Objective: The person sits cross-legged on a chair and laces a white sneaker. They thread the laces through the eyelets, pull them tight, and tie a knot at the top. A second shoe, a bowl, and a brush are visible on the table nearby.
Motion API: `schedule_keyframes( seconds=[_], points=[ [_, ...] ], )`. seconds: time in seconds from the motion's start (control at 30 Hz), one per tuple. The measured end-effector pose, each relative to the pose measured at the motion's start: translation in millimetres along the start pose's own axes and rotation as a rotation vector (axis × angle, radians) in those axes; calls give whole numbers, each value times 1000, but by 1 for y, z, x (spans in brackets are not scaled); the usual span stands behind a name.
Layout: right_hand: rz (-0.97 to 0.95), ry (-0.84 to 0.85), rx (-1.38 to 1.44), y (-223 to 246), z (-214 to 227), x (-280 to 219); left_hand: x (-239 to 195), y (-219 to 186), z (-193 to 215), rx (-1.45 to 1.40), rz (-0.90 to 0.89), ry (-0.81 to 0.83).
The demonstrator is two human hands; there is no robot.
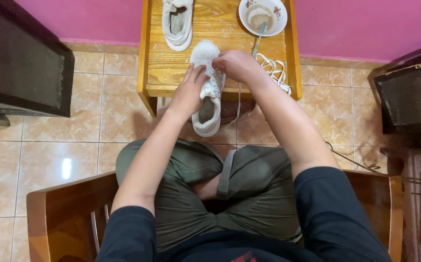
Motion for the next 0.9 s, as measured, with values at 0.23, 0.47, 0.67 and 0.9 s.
schedule_keyframes(
  seconds=[0.23, 0.47, 0.67, 0.9],
  points=[
    [24, 95, -41, 9, 2, 5, -1, -1, -2, -8, -53, -16],
    [2, 126, -25, 13, 0, 5, -4, -2, -2, 5, -73, -32],
    [-30, 66, -42, 9, -7, 9, -2, 0, -4, 1, -75, -42],
    [-23, -41, -4, 7, -6, 4, 0, 4, -11, 23, -94, -64]
  ],
)
Point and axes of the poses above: each hand's wrist, its own x-axis towards the middle knuckle, its own z-axis out of the back of the hand, y = z × x, the point moved 8 cm from there along x, towards the middle knuckle, and after that the axes turned 8 degrees about -y, right-handed, at the moved point
